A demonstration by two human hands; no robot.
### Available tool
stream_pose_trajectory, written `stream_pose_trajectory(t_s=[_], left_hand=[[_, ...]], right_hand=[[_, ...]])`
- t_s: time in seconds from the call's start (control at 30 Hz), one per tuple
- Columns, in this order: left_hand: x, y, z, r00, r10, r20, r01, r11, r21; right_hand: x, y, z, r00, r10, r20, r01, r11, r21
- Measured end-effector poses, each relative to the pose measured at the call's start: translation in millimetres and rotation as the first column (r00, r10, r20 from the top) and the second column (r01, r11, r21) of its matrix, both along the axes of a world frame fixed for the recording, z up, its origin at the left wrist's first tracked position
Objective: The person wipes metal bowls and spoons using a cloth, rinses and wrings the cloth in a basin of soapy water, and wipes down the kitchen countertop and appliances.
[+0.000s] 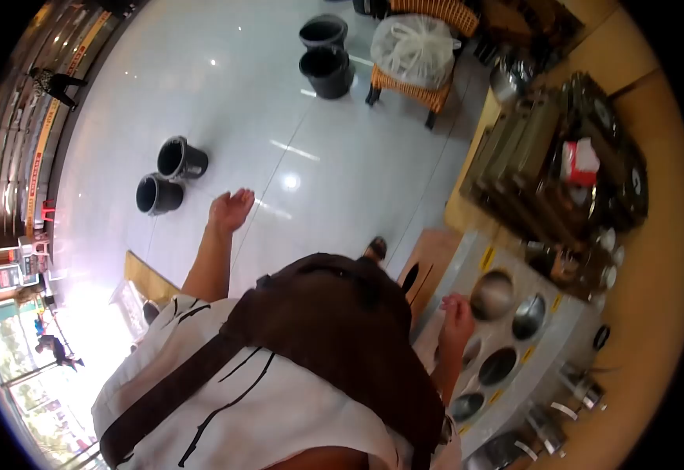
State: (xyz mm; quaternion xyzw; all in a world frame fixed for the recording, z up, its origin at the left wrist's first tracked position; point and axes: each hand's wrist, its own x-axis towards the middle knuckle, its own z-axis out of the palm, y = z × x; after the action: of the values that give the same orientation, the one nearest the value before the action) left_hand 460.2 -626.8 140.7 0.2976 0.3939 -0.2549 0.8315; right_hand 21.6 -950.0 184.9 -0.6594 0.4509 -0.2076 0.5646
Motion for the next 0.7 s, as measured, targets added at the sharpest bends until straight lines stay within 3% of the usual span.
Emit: stream_pose_trajectory(t_s=[0.17,0.27,0.33,0.47,0.53,0.6,0.63,0.67,0.7], left_hand=[[49.6,-59.6,16.5,0.993,-0.033,0.11,0.044,0.994,-0.1],[104.5,-106.5,24.4,0.972,-0.084,0.221,0.11,0.988,-0.108],[157.3,-132.8,13.9,0.942,-0.175,0.286,0.229,0.959,-0.168],[289.0,-202.6,2.3,0.908,-0.234,0.349,0.289,0.95,-0.117],[357.8,-245.1,3.0,0.8,-0.439,0.409,0.375,0.898,0.231],[411.6,-273.7,2.6,0.732,-0.654,0.192,0.433,0.664,0.61],[425.6,-298.0,-5.5,0.767,-0.619,0.17,0.241,0.523,0.817],[430.4,-313.6,12.0,0.664,-0.737,0.127,0.264,0.391,0.882],[446.3,-319.1,9.6,0.53,-0.848,0.013,0.42,0.276,0.864]], right_hand=[[64.2,-69.1,25.0,0.987,0.141,-0.08,-0.148,0.985,-0.093],[92.3,-94.2,32.5,0.992,0.128,-0.013,-0.128,0.989,-0.072],[95.2,-100.4,33.3,0.985,0.084,-0.154,-0.097,0.992,-0.082],[87.7,-101.4,7.2,0.992,-0.006,-0.127,-0.001,0.999,-0.054],[96.6,-85.9,14.8,0.962,-0.1,-0.254,0.078,0.992,-0.096],[86.9,-60.8,-13.1,0.969,-0.114,-0.221,0.079,0.984,-0.161],[80.5,-55.3,-25.5,0.979,-0.104,-0.175,0.06,0.969,-0.24],[128.7,-27.1,20.9,0.907,-0.262,-0.329,0.274,0.962,-0.008],[136.6,-19.0,19.0,0.888,-0.251,-0.386,0.246,0.967,-0.064]])
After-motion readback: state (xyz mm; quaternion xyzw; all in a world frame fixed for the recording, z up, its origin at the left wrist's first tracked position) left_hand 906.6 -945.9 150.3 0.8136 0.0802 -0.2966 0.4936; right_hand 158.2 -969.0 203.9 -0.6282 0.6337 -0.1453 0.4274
